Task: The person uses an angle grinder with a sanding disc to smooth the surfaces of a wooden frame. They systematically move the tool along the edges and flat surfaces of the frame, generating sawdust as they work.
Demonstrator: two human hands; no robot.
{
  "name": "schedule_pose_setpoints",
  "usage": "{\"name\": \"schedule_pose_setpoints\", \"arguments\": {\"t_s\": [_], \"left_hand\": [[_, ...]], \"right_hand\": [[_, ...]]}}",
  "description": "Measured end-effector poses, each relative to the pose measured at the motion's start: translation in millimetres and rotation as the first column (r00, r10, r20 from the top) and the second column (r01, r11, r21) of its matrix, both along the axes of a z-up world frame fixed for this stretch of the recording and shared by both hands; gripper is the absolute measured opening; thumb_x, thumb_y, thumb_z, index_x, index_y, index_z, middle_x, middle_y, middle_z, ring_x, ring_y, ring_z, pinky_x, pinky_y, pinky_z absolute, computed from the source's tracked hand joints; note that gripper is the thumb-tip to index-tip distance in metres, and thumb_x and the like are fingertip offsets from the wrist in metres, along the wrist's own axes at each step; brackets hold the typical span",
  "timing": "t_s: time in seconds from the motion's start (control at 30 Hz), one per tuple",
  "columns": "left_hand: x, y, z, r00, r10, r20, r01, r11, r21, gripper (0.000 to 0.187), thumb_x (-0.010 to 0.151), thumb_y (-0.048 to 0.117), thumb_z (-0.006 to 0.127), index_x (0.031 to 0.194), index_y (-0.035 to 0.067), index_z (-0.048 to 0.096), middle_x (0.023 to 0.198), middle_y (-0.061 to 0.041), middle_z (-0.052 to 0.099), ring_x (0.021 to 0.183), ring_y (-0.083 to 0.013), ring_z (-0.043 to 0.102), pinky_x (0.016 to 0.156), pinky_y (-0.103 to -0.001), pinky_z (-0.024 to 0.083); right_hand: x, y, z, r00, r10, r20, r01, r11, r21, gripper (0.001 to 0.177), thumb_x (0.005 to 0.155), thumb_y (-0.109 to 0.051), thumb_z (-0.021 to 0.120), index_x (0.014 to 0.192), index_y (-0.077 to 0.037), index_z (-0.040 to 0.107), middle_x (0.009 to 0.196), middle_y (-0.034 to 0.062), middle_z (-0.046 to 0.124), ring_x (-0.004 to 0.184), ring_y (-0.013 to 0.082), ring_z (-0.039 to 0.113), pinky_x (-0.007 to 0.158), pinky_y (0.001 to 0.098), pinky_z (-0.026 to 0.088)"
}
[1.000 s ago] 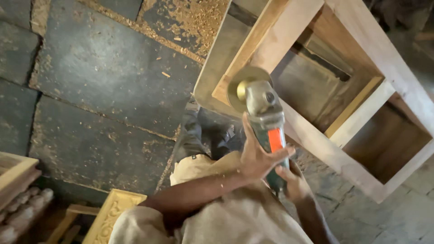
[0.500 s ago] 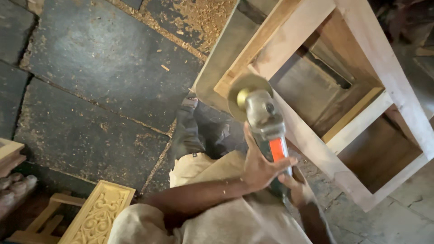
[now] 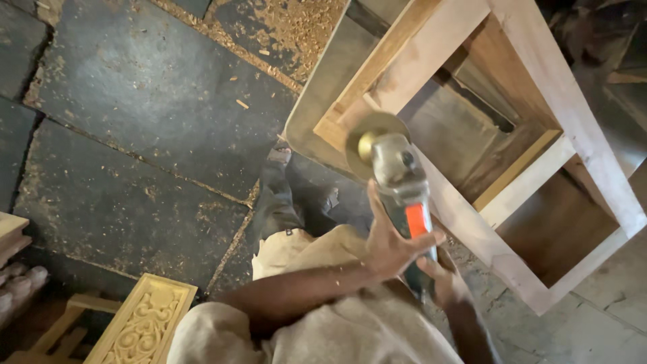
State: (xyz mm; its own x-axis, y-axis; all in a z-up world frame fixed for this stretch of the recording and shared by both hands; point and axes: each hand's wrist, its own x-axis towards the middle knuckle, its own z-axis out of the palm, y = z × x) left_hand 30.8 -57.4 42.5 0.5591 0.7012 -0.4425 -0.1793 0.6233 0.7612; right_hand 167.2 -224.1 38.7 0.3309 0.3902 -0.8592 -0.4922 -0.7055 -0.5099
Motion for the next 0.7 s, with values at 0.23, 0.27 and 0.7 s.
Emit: {"name": "schedule_pose_setpoints", "arguments": {"t_s": [0.23, 0.27, 0.7], "left_hand": [[1, 24, -13, 0.996, 0.067, 0.056, -0.064, 0.996, -0.054, 0.130, 0.081, 0.026, 0.086, 0.161, -0.006, -0.012, 0.136, -0.021, 0.054, 0.122, -0.0267, 0.061, 0.105, -0.039, 0.054], [2, 28, -15, 0.997, 0.072, 0.028, -0.072, 0.997, -0.007, 0.128, 0.083, 0.025, 0.087, 0.161, -0.007, -0.009, 0.138, -0.021, 0.054, 0.124, -0.0268, 0.061, 0.107, -0.039, 0.053], [24, -13, 3, 0.997, -0.071, -0.041, 0.069, 0.997, -0.039, 0.133, 0.078, 0.023, 0.085, 0.158, -0.006, -0.018, 0.124, -0.017, 0.060, 0.109, -0.0229, 0.066, 0.094, -0.037, 0.057]], "right_hand": [[-5, 38, -2, 0.998, 0.053, -0.018, -0.051, 0.992, 0.114, 0.071, 0.083, -0.017, 0.072, 0.148, -0.005, 0.045, 0.117, 0.0107, 0.063, 0.099, 0.0219, 0.064, 0.082, 0.0387, 0.055], [-5, 46, -3, 0.997, 0.048, -0.060, -0.040, 0.991, 0.128, 0.071, 0.084, -0.018, 0.072, 0.148, -0.007, 0.045, 0.112, 0.0120, 0.064, 0.091, 0.0226, 0.065, 0.075, 0.0390, 0.055], [6, -19, -9, 0.988, -0.095, -0.121, 0.108, 0.988, 0.109, 0.058, 0.084, -0.020, 0.070, 0.135, 0.000, 0.054, 0.113, 0.0093, 0.069, 0.097, 0.0195, 0.069, 0.081, 0.0359, 0.058]]}}
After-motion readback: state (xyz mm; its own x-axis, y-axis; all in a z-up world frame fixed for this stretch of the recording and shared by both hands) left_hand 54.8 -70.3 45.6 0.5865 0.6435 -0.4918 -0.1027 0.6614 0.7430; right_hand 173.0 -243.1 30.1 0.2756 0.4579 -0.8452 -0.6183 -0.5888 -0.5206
